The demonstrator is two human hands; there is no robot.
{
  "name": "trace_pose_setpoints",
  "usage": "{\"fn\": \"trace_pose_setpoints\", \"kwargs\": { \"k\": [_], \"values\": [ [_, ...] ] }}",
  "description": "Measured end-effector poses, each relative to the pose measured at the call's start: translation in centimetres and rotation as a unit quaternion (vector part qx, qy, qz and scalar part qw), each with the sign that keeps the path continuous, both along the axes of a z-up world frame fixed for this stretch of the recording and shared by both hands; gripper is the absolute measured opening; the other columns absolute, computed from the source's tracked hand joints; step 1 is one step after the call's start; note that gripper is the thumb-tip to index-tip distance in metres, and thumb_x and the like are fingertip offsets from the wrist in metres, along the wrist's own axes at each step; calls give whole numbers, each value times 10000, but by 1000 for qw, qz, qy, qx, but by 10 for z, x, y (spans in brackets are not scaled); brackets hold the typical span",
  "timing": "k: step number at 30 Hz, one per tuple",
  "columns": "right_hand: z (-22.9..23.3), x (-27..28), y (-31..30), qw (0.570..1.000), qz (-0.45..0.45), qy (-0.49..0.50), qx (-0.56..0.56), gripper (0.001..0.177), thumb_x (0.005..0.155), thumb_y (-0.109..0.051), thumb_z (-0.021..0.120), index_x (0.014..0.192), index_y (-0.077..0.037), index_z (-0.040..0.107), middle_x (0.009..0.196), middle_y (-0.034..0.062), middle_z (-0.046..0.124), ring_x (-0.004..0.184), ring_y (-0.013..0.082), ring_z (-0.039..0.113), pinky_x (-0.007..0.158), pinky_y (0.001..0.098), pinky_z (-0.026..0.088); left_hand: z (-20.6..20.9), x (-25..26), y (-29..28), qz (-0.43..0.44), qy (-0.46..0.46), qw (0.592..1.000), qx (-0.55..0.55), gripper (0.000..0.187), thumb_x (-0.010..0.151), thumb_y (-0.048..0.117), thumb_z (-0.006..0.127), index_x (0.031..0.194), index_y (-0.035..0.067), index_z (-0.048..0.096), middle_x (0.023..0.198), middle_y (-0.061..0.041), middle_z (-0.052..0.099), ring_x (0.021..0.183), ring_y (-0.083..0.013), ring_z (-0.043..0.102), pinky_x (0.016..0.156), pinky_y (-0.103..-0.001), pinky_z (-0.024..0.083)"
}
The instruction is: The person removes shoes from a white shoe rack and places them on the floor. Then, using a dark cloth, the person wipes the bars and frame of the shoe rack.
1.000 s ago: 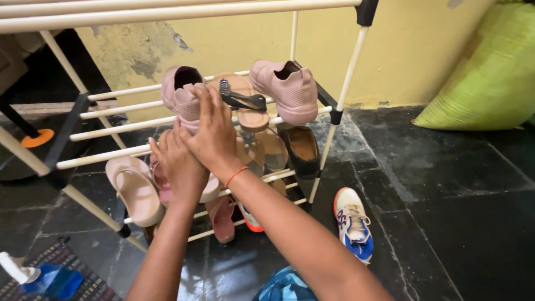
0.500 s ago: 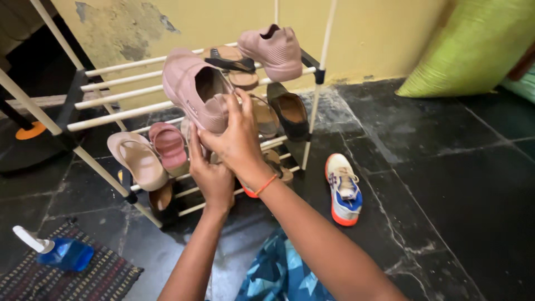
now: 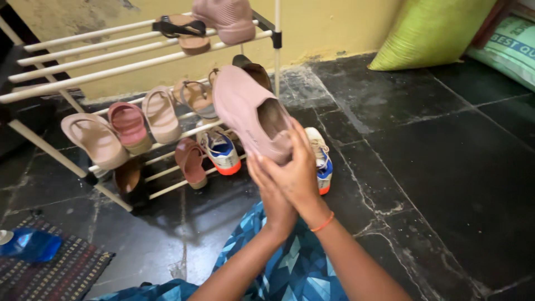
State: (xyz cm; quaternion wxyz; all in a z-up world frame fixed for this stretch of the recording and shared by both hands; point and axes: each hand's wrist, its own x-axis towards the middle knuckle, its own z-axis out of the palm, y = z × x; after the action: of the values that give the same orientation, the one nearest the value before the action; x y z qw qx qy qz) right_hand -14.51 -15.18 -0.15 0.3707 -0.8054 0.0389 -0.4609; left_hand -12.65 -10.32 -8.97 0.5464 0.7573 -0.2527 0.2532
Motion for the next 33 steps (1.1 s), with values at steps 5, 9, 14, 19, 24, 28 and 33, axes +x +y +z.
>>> {"fn": "trace_pose_setpoints", "kwargs": {
  "k": [5,9,14,19,24,28,33],
  "values": [
    [-59,-16,-74,993,-119,15,1,680,754,-178,868,1303,80,561,1473,257,525,1297,391,598,1076,410,493,-34,-12,-49,-166,168,968,85,989,875,163,654,1571,-78,-6,1660,-349,140,1255,-520,519,996,-482,497],
    [-115,-7,-139,978,-191,61,55,731,739,-191,869,1336,83,549,1484,274,500,1277,407,589,1039,417,497,-73,5,-97,-231,174,943,165,1054,840,177,718,1575,-52,-2,1588,-330,264,1258,-532,518,940,-508,504],
    [-179,-1,-206,959,-256,115,42,734,739,-192,876,1345,63,549,1507,304,460,1303,457,551,1049,452,486,-115,19,-144,-173,227,929,235,1120,795,205,831,1586,7,63,1557,-335,282,1329,-530,459,1064,-517,452],
    [-245,-3,-257,945,-282,164,18,685,762,-215,856,1310,37,530,1541,310,426,1319,491,517,1057,473,466,-144,27,-163,-164,394,820,381,1198,800,313,888,1598,173,6,1648,-293,40,1407,-538,342,1063,-547,431],
    [-314,-13,-269,933,-250,258,27,612,804,-254,808,1270,21,523,1563,340,334,1228,547,542,974,511,501,-200,32,-183,-169,381,858,301,1176,814,262,823,1637,115,-4,1623,-410,50,1253,-565,534,1026,-503,504],
    [-349,-18,-273,903,-239,354,38,538,832,-252,756,1255,-30,510,1635,326,241,1086,547,623,881,536,548,-240,46,-198,-163,351,879,278,1130,839,241,811,1627,67,21,1586,-449,79,1272,-583,501,1029,-510,489],
    [-358,-7,-293,894,-232,384,23,643,816,-275,776,1311,-37,441,1633,379,159,1087,573,610,897,540,545,-247,67,-206,-201,356,892,191,1102,821,217,819,1611,83,63,1602,-374,94,1403,-538,354,1101,-485,408]
  ]
}}
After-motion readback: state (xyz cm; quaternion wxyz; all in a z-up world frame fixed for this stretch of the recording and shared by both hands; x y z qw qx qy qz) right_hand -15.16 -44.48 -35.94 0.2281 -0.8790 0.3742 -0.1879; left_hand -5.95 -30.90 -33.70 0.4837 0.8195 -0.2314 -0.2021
